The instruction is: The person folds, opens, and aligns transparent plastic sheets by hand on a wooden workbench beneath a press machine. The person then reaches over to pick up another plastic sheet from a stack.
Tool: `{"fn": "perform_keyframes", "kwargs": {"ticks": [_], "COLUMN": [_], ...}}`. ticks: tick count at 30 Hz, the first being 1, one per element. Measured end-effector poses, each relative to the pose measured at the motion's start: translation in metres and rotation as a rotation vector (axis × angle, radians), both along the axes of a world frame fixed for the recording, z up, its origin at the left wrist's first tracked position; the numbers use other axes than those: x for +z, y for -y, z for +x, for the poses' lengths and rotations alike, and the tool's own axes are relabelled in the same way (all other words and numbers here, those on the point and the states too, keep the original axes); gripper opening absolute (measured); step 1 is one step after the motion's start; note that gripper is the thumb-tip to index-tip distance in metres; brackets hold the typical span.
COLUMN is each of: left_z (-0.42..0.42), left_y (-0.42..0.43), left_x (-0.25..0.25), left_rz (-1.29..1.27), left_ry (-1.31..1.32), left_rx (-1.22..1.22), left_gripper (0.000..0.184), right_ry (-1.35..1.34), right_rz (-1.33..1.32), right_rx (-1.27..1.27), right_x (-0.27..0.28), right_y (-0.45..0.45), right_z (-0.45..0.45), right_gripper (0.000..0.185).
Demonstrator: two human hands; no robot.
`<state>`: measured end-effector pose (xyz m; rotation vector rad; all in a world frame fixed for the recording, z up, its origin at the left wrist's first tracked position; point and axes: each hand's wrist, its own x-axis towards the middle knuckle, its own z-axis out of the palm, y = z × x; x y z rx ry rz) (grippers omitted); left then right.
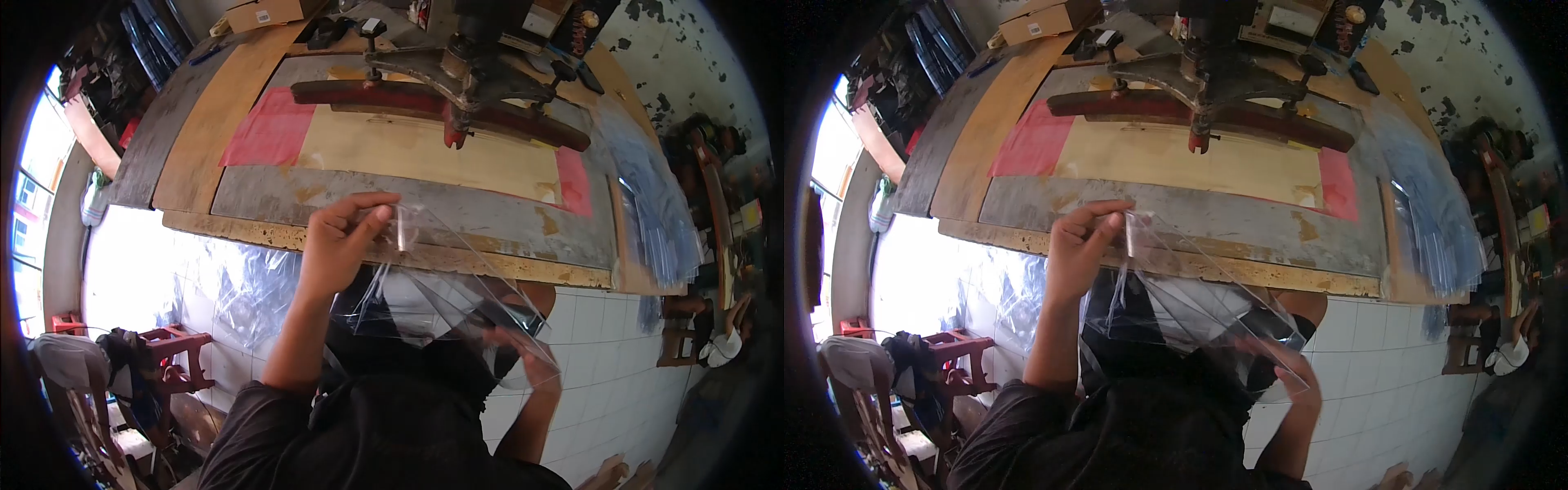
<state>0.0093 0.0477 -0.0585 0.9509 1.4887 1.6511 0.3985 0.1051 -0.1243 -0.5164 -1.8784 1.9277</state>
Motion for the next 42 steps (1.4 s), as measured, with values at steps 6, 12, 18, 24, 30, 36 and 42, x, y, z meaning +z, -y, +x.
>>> {"fn": "perform_keyframes", "kwargs": {"ticks": [6,12,18,24,30,36,42], "left_z": [-0.011,-0.001,0.003,-0.003,-0.003,-0.021,-0.019], "left_y": [0.007,0.01,0.024,0.025,0.029,0.027,0.026], "left_x": [0.004,0.003,0.015,0.009,0.018,0.028,0.036], "left_rz": [0.079,0.104,0.088,0.186,0.148,0.252,0.082], "left_ry": [-0.054,-0.22,-0.263,-0.149,-0.196,-0.193,-0.442], "left_rx": [0.024,0.032,0.05,0.024,-0.034,-0.542,-0.547], "left_gripper": [0.029,0.025,0.024,0.021,0.026,0.068,0.057], "right_ry": [-0.295,0.267,0.452,0.326,0.433,0.425,0.59], "right_rz": [0.026,0.849,0.921,0.772,0.528,0.615,0.664], "right_rx": [0.004,-0.262,-0.222,-0.195,-0.161,-0.147,-0.026], "right_x": [0.029,0.122,0.106,0.093,0.092,0.108,0.117], "right_y": [-0.023,-0.002,-0.01,-0.023,-0.024,-0.026,-0.042], "right_z": [0.085,-0.052,-0.089,-0.088,-0.086,-0.081,-0.077], "right_gripper": [0.085,0.112,0.092,0.049,0.033,0.03,0.032]}}
